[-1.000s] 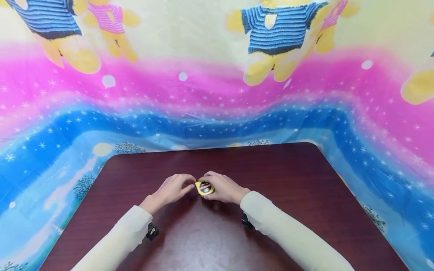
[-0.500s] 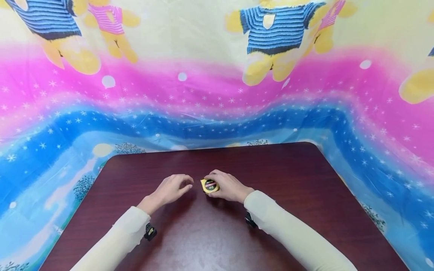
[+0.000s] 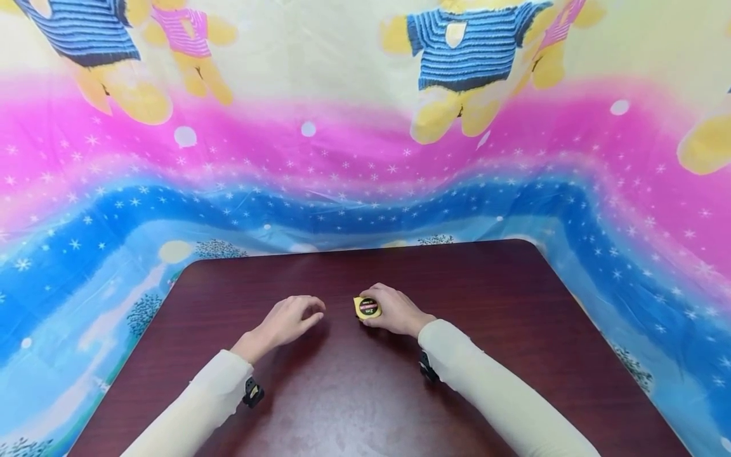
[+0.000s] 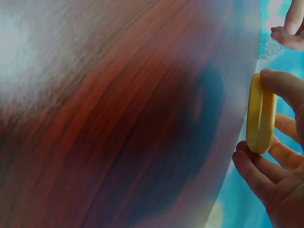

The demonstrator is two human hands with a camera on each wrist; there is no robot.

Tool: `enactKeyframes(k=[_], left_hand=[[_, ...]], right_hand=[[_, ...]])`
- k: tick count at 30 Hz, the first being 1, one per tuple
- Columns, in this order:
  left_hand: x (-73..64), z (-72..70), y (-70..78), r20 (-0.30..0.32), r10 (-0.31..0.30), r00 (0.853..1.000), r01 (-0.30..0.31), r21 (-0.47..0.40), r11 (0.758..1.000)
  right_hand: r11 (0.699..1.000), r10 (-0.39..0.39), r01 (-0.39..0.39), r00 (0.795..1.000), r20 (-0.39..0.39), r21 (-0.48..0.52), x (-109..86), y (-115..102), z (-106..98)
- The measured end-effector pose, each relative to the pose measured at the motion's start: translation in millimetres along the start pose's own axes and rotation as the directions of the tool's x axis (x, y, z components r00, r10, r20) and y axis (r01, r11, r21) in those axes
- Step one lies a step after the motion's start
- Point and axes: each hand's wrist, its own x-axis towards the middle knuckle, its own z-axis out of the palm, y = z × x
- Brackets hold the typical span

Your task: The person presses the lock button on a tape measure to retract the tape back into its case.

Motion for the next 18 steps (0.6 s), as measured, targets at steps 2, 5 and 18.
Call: enactKeyframes(k=[2,5,18], left_hand=[[-0.9,0.3,-0.4,0.001,0.0,1.0,0.0,-0.004,1.0],[-1.7,0.6,-1.0,0.008,-0.009,1.0,0.009,-0.006,1.0],[-2.7,2.1,-5.2,0.014,-0.017,1.0,0.017,0.004,1.0]], right_hand=[[1.0,0.01,-0.01,1.0,-0.007,0.001,0.2,4.6,1.1],[1.0,0.016,-0.016,1.0,-0.01,0.008,0.5,10.6,2.5],[0.999,0.04,-0.04,0.999,-0.018,0.013,3.8,29.4,8.1]])
